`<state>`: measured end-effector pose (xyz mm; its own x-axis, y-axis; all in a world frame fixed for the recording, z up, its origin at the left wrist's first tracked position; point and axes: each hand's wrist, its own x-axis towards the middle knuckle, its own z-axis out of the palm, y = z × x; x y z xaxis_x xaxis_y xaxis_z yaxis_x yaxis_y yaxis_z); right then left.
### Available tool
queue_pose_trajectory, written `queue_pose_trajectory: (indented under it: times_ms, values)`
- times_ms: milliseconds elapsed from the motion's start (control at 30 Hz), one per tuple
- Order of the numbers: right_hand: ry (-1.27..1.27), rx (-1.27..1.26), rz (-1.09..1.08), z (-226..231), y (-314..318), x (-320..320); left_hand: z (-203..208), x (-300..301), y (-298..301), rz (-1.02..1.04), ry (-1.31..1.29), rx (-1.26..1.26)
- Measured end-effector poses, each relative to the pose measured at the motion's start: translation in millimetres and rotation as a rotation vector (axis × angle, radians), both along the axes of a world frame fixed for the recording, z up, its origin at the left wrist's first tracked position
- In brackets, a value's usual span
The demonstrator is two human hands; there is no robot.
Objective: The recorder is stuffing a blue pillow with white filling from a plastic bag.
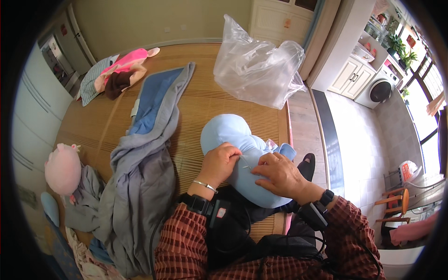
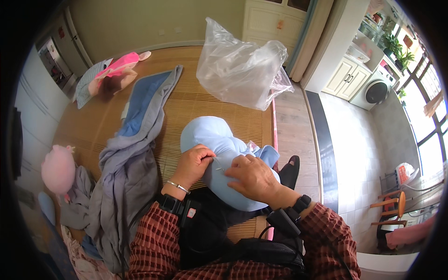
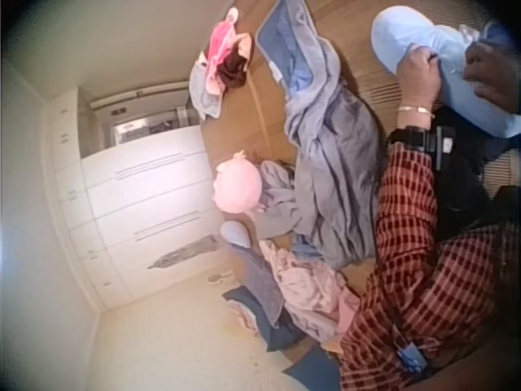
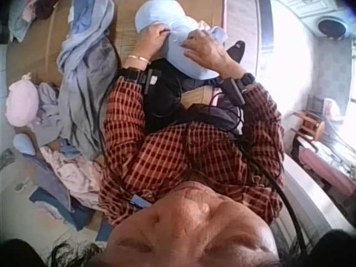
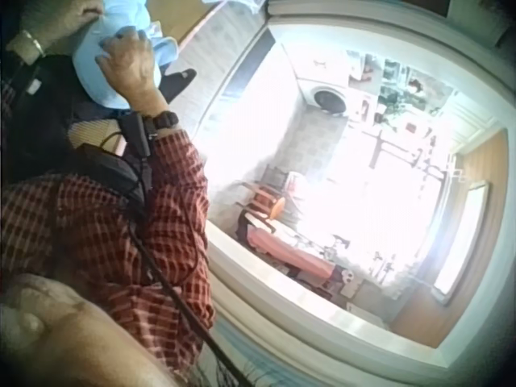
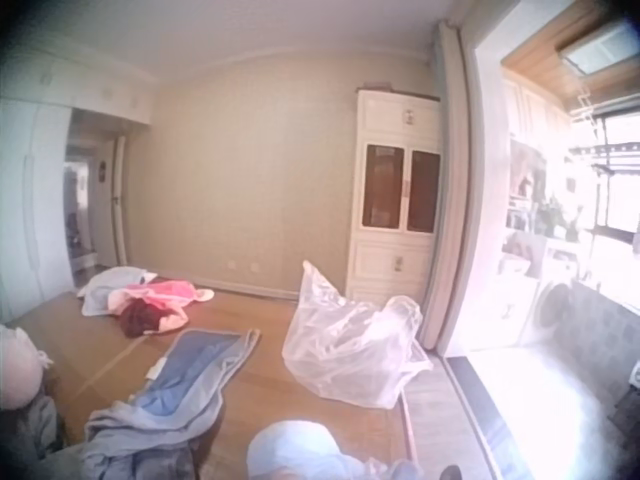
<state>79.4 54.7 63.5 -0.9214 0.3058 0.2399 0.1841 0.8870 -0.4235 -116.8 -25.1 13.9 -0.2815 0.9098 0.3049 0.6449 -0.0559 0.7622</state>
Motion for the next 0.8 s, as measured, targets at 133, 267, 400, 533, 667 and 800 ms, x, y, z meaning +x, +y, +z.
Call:
queue_pose_trajectory:
  times_ms: [133, 267, 400, 533, 667, 800]
  values:
    - [-0.173, 0.189, -0.038, 1.2, -7.1, -2.0, 3.7, 1.6, -0.1, 0.001, 0.015, -0.002]
    - [-0.126, 0.196, 0.065, -7.9, 1.4, -3.4, 2.8, 4.5, -1.6, 0.016, 0.027, -0.023]
    - [0.039, 0.053, 0.021, -8.5, 8.6, -11.5, 5.1, 5.3, -0.1, 0.013, 0.022, -0.034]
    - [0.016, 0.076, -0.083, -10.7, -4.4, -27.2, 8.7, 8.6, 0.9, 0.000, 0.074, -0.020]
    - [-0.156, 0.123, -0.136, -16.0, 1.2, -33.0, 8.5, 7.7, -0.1, 0.016, 0.096, -0.006]
    - [0.059, 0.133, 0.112, -20.3, 6.2, -29.9, 7.6, 9.5, 0.7, 0.022, 0.106, -0.014]
